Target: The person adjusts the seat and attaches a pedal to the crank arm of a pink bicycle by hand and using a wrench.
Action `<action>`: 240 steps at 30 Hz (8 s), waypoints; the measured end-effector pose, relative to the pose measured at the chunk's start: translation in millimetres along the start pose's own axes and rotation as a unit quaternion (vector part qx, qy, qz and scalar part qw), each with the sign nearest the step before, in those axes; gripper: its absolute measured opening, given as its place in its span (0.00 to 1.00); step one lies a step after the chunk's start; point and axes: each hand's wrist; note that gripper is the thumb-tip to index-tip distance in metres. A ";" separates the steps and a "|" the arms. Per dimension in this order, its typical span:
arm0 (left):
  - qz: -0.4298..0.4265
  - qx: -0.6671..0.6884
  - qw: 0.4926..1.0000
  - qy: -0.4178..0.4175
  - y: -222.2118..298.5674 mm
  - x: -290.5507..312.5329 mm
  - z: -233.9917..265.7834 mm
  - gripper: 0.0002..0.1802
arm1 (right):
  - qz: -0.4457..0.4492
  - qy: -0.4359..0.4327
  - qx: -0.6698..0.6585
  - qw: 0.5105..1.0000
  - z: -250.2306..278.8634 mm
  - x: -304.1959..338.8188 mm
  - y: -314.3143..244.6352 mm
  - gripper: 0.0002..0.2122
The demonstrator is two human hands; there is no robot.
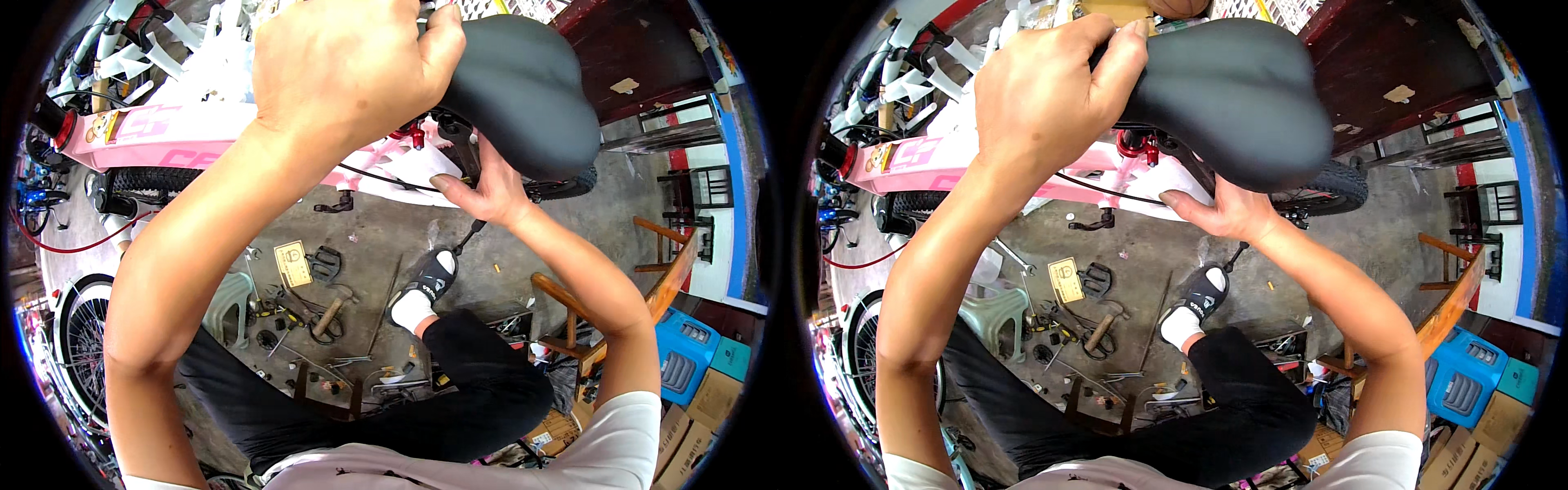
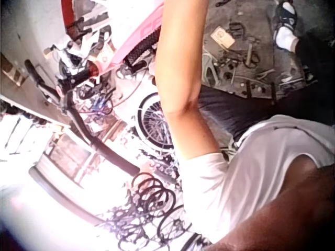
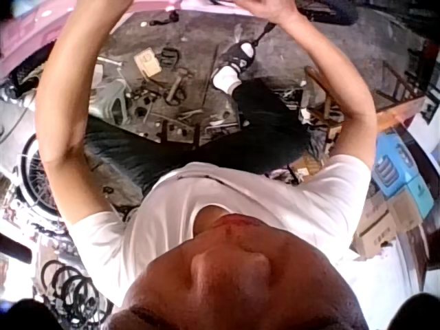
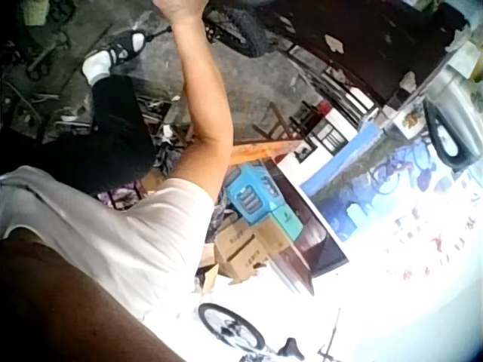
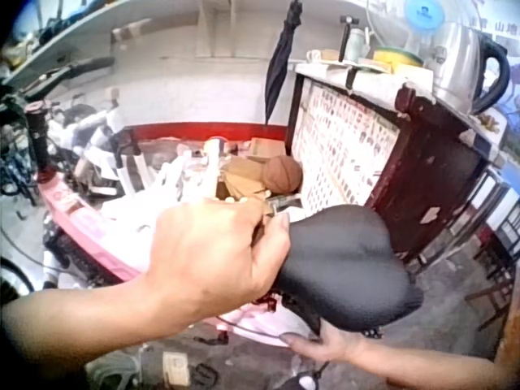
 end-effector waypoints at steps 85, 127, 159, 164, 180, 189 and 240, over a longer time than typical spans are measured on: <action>0.001 0.051 0.998 0.025 6.8 11.6 16.9 0.20 | -0.222 -0.170 -0.209 0.937 39.7 6.5 -25.7 0.33; 0.491 0.491 0.695 -0.187 -46.2 337.4 -20.9 0.41 | -0.153 -0.361 0.045 0.919 -98.5 68.1 -222.4 0.10; 0.371 0.542 0.670 -0.347 -18.4 440.4 54.8 0.47 | -0.116 -0.394 0.060 0.910 -87.9 36.4 -208.2 0.11; 0.278 0.549 0.659 -0.432 -19.3 395.3 63.2 0.13 | -0.098 -0.458 0.083 0.880 -147.3 35.2 -195.9 0.13; 0.594 0.378 0.526 -0.477 -60.6 524.1 -124.8 0.16 | -0.141 -0.261 0.073 0.952 -72.1 20.2 -175.7 0.16; 0.626 0.342 0.490 -0.501 -69.5 544.3 -147.4 0.17 | -0.115 -0.204 0.063 0.970 -57.8 20.3 -156.4 0.17; 0.254 0.204 0.633 -0.702 -82.0 593.1 13.2 0.18 | -0.511 0.420 -0.082 0.745 -206.6 347.3 -223.6 0.08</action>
Point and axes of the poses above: each hand's wrist, its own x-axis away from the middle knuckle, its own z-axis out of the back of the hand, y = z × x, and after that the axes turned 14 degrees about -x, right-handed
